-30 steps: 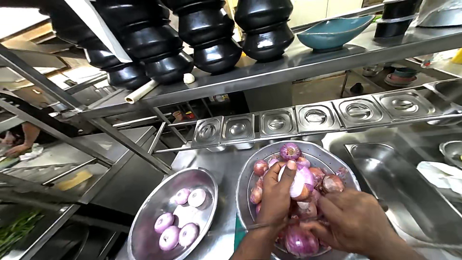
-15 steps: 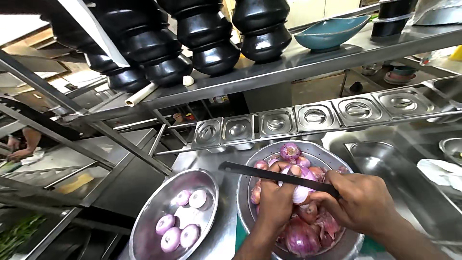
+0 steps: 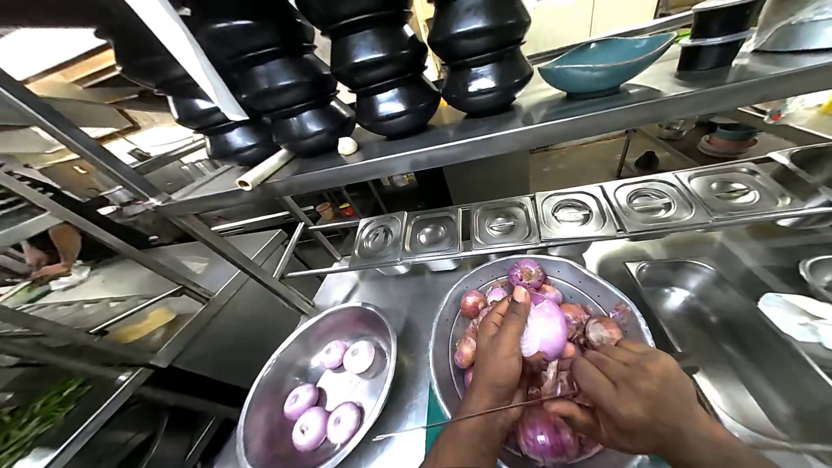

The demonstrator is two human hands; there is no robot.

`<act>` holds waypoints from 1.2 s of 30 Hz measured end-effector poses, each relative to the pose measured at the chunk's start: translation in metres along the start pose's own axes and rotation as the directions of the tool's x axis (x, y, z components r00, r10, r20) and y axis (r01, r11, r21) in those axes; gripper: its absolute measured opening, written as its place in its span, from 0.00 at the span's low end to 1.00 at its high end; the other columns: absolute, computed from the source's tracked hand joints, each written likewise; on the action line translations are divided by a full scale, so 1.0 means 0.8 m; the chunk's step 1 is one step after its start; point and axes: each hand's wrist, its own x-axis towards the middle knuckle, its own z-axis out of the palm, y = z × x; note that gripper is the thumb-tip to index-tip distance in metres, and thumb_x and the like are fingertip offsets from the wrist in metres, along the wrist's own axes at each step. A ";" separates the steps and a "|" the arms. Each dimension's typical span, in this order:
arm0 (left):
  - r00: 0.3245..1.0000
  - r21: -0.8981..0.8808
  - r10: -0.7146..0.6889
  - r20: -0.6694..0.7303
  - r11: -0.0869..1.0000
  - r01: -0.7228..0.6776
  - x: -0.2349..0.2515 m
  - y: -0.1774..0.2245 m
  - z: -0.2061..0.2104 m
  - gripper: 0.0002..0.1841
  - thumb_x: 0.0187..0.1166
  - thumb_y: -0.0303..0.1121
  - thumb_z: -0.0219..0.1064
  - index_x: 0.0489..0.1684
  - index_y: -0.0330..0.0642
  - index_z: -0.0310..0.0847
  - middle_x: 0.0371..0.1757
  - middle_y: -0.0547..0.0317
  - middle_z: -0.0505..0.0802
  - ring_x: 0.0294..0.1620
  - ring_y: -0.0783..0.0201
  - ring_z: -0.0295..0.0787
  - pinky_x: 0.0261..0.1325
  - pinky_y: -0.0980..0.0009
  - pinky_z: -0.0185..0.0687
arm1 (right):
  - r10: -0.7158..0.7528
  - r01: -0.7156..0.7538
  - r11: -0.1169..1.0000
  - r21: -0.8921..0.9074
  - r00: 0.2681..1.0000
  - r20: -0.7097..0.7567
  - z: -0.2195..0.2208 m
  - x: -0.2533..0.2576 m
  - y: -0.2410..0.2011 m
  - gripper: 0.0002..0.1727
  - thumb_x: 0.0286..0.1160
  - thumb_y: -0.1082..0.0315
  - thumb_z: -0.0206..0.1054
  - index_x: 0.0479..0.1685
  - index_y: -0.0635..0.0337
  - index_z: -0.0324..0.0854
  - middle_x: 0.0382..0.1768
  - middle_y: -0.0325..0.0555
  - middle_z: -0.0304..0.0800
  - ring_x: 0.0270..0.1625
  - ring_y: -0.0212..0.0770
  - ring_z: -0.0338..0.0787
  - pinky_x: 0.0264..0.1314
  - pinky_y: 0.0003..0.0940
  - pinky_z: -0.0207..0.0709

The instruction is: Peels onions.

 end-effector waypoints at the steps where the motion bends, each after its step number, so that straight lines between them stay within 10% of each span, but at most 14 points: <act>1: 0.999 -0.038 -0.050 -0.006 0.998 0.050 0.000 0.000 0.001 0.23 0.93 0.48 0.49 0.56 0.34 0.79 0.34 0.41 0.91 0.28 0.55 0.92 0.32 0.63 0.92 | 0.020 -0.020 1.000 0.000 1.000 -0.016 0.000 -0.002 0.002 0.39 0.84 0.27 0.41 0.20 0.52 0.71 0.11 0.39 0.69 0.13 0.41 0.73 0.14 0.36 0.62; 6: 0.987 -0.114 -0.140 -0.082 0.985 0.131 -0.001 -0.002 0.006 0.25 0.93 0.51 0.48 0.59 0.36 0.76 0.35 0.41 0.91 0.30 0.52 0.93 0.35 0.59 0.93 | 0.215 -0.219 0.975 -0.041 0.973 -0.083 -0.005 0.010 0.011 0.43 0.68 0.17 0.51 0.20 0.53 0.75 0.12 0.39 0.74 0.15 0.39 0.76 0.15 0.35 0.66; 17: 0.984 -0.117 -0.154 0.087 0.980 0.163 -0.004 -0.005 -0.018 0.13 0.86 0.36 0.59 0.53 0.34 0.79 0.39 0.44 0.92 0.36 0.58 0.93 0.41 0.64 0.91 | 0.302 -0.300 0.950 0.081 0.953 -0.007 -0.003 0.016 0.024 0.38 0.87 0.31 0.42 0.16 0.51 0.71 0.07 0.35 0.64 0.09 0.35 0.70 0.10 0.34 0.58; 24: 0.985 -0.292 -0.150 -0.082 0.949 0.121 0.012 -0.005 -0.010 0.22 0.91 0.46 0.55 0.69 0.36 0.72 0.49 0.35 0.90 0.40 0.46 0.94 0.41 0.54 0.94 | 0.051 -0.064 0.988 0.138 0.994 0.098 0.019 -0.017 -0.027 0.37 0.84 0.28 0.43 0.19 0.49 0.72 0.10 0.37 0.69 0.12 0.41 0.74 0.12 0.37 0.66; 27: 0.997 -0.354 -0.079 -0.001 0.933 0.073 0.010 -0.003 -0.016 0.24 0.95 0.44 0.45 0.77 0.35 0.62 0.57 0.25 0.88 0.51 0.32 0.93 0.48 0.44 0.94 | 0.234 -0.250 0.963 0.099 0.961 0.146 0.014 -0.018 -0.018 0.43 0.73 0.18 0.42 0.18 0.50 0.73 0.08 0.38 0.69 0.09 0.40 0.75 0.08 0.40 0.65; 30: 0.999 -0.430 -0.012 0.044 0.902 0.030 0.007 -0.004 -0.021 0.28 0.93 0.53 0.38 0.63 0.35 0.73 0.54 0.33 0.88 0.49 0.38 0.92 0.51 0.43 0.91 | 0.456 -0.481 0.874 0.068 0.861 0.225 0.002 -0.006 0.004 0.51 0.55 0.08 0.44 0.23 0.53 0.79 0.08 0.40 0.71 0.10 0.43 0.75 0.08 0.45 0.65; 33: 0.978 -0.524 0.100 0.183 0.852 0.011 0.009 -0.019 -0.031 0.16 0.86 0.42 0.60 0.58 0.37 0.74 0.57 0.35 0.88 0.54 0.39 0.92 0.59 0.43 0.88 | 0.582 -0.653 0.748 0.118 0.731 0.355 -0.012 0.014 0.017 0.50 0.54 0.08 0.45 0.23 0.51 0.79 0.11 0.36 0.71 0.15 0.40 0.77 0.14 0.45 0.68; 36: 0.909 -0.495 0.246 0.338 0.867 -0.051 0.012 -0.032 -0.036 0.25 0.66 0.32 0.82 0.58 0.40 0.76 0.55 0.42 0.90 0.56 0.48 0.92 0.63 0.51 0.88 | 0.615 -0.761 0.592 0.265 0.639 0.462 -0.018 0.030 0.018 0.44 0.52 0.09 0.53 0.23 0.43 0.79 0.13 0.28 0.71 0.18 0.31 0.75 0.19 0.40 0.70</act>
